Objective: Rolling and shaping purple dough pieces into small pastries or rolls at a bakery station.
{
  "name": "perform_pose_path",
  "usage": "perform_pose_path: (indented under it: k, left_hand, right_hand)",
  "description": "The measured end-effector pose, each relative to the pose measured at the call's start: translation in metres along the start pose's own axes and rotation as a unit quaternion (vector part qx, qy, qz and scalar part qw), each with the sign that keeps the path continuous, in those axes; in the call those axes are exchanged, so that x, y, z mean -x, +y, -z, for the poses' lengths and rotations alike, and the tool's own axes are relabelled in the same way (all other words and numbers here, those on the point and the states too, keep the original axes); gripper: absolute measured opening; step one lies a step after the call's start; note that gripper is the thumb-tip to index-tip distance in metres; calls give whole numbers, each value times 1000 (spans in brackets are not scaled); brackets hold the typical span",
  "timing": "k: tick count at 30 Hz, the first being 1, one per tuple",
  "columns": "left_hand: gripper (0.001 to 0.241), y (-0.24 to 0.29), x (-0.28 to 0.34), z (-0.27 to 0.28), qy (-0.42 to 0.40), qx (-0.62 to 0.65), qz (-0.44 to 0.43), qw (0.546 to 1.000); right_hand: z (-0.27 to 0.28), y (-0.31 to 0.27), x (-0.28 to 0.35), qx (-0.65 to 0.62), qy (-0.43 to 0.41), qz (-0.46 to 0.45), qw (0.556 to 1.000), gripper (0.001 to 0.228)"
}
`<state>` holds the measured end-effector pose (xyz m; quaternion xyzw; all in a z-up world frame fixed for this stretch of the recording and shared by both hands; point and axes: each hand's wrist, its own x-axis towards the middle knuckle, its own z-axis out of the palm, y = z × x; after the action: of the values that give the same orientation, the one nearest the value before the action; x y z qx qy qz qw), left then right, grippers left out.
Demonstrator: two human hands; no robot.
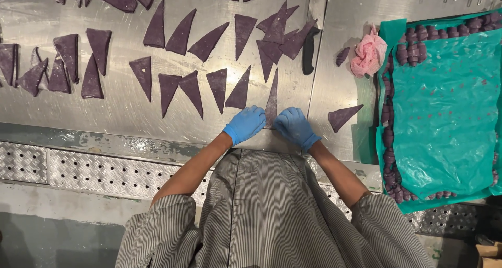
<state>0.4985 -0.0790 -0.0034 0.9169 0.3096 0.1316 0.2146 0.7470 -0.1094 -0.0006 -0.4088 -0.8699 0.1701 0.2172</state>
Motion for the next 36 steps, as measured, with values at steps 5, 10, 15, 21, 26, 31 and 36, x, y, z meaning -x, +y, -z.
perform_pose_path:
  k: [5,10,15,21,26,31,36]
  left_hand:
    - [18,-1,4,3,-41,12,36,998]
    - [29,-5,20,2,27,12,-21,999]
    - [29,-19,21,-27,8,-85,-50,995]
    - [12,-4,3,-3,-6,-1,-7,1000]
    - [18,6,-6,-2,13,-7,46,999]
    - [18,8,-5,-11,31,9,79,996]
    - [13,7,13,-37,51,25,91,994]
  right_hand:
    - [2,2,0,-26,-27,-35,999,21]
    - [12,-11,9,8,15,34,999,31]
    - [0,-3,14,24,9,26,999,25]
    - [-3,0,8,25,-1,20,999,27]
    - [-9,2,9,12,11,-4,1000,24]
    - [-15,1,15,85,13,21,996,23]
    - [-12,-6,22,160,3,44,986,27]
